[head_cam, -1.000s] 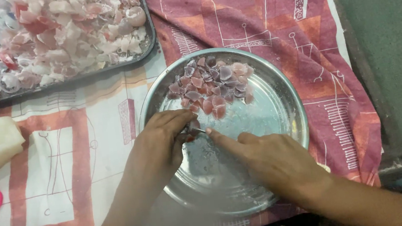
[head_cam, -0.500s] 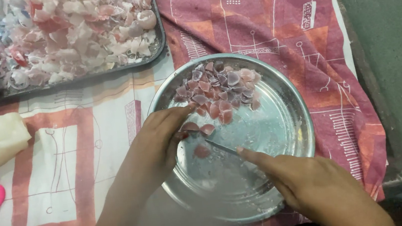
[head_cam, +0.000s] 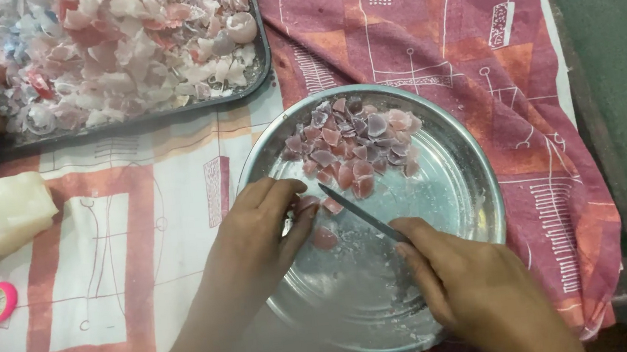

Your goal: The recorder is using a small knife to cut pieces of translucent wax into smaller bits over a metal tray.

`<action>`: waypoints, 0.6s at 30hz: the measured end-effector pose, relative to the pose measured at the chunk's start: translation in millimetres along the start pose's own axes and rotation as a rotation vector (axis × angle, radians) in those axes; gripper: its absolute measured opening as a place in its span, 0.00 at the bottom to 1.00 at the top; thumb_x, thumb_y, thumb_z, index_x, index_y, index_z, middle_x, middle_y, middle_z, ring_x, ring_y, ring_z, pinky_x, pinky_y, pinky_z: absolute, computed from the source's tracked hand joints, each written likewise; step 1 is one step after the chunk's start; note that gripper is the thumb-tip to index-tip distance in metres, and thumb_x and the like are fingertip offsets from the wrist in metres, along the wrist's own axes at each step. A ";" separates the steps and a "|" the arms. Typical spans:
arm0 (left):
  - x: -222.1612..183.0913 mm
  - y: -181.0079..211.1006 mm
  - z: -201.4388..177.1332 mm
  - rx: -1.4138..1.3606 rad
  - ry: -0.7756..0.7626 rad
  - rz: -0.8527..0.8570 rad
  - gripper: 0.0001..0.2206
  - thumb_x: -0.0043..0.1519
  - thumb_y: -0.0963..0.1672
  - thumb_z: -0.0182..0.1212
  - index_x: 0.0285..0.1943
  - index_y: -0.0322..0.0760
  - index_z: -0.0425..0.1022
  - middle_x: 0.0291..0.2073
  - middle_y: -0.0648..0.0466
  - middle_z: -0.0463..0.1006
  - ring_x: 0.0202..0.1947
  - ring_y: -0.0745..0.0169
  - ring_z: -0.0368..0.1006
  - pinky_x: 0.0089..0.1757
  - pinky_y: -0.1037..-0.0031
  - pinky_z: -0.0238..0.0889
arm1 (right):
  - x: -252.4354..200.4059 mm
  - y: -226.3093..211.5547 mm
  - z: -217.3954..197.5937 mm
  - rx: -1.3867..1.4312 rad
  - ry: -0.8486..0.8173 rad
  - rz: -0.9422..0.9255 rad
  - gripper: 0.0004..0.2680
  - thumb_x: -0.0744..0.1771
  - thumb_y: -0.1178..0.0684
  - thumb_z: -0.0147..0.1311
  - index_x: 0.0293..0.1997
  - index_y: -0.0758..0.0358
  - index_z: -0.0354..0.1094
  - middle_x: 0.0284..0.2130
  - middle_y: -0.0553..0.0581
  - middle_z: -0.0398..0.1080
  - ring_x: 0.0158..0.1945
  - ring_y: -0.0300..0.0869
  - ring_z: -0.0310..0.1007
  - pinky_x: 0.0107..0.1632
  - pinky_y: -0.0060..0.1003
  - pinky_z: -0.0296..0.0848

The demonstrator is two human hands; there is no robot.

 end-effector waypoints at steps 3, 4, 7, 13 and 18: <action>1.7 4.7 -3.7 -0.004 0.019 -0.011 0.10 0.60 0.42 0.66 0.47 0.32 0.74 0.36 0.47 0.75 0.39 0.49 0.76 0.40 0.61 0.69 | 1.5 -11.7 3.4 0.045 0.072 -0.049 0.11 0.66 0.49 0.52 0.54 0.51 0.70 0.27 0.64 0.78 0.28 0.60 0.79 0.31 0.54 0.75; 2.2 6.4 -5.3 -0.023 0.024 -0.015 0.11 0.59 0.42 0.66 0.48 0.31 0.73 0.37 0.47 0.75 0.39 0.49 0.76 0.39 0.62 0.70 | 0.9 -13.3 6.5 0.061 0.102 -0.071 0.10 0.66 0.49 0.53 0.52 0.53 0.70 0.25 0.64 0.77 0.29 0.61 0.78 0.31 0.54 0.75; 1.8 4.1 -5.2 -0.041 -0.022 -0.048 0.11 0.56 0.41 0.67 0.45 0.31 0.73 0.34 0.48 0.75 0.36 0.50 0.77 0.38 0.62 0.70 | 4.1 -20.7 14.1 0.040 0.062 -0.036 0.11 0.66 0.50 0.52 0.52 0.55 0.69 0.28 0.64 0.77 0.27 0.61 0.78 0.30 0.54 0.76; -4.5 1.7 0.3 0.058 0.022 -0.030 0.06 0.60 0.41 0.66 0.38 0.33 0.73 0.31 0.48 0.76 0.35 0.48 0.76 0.37 0.61 0.70 | 4.6 -22.6 31.7 0.031 0.073 -0.090 0.10 0.66 0.51 0.50 0.52 0.57 0.66 0.29 0.65 0.76 0.27 0.62 0.77 0.29 0.57 0.74; -7.6 2.4 1.9 0.090 0.031 -0.072 0.07 0.57 0.42 0.67 0.35 0.33 0.74 0.31 0.49 0.77 0.32 0.50 0.77 0.34 0.62 0.70 | 9.5 -17.8 47.3 -0.085 -0.144 0.022 0.11 0.67 0.50 0.46 0.54 0.57 0.59 0.30 0.64 0.77 0.29 0.62 0.78 0.33 0.58 0.75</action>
Point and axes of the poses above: each hand's wrist, its own x-axis towards the middle knuckle, its own z-axis out of the palm, y = z × x, the point moved 5 cm from there along x, towards the middle knuckle
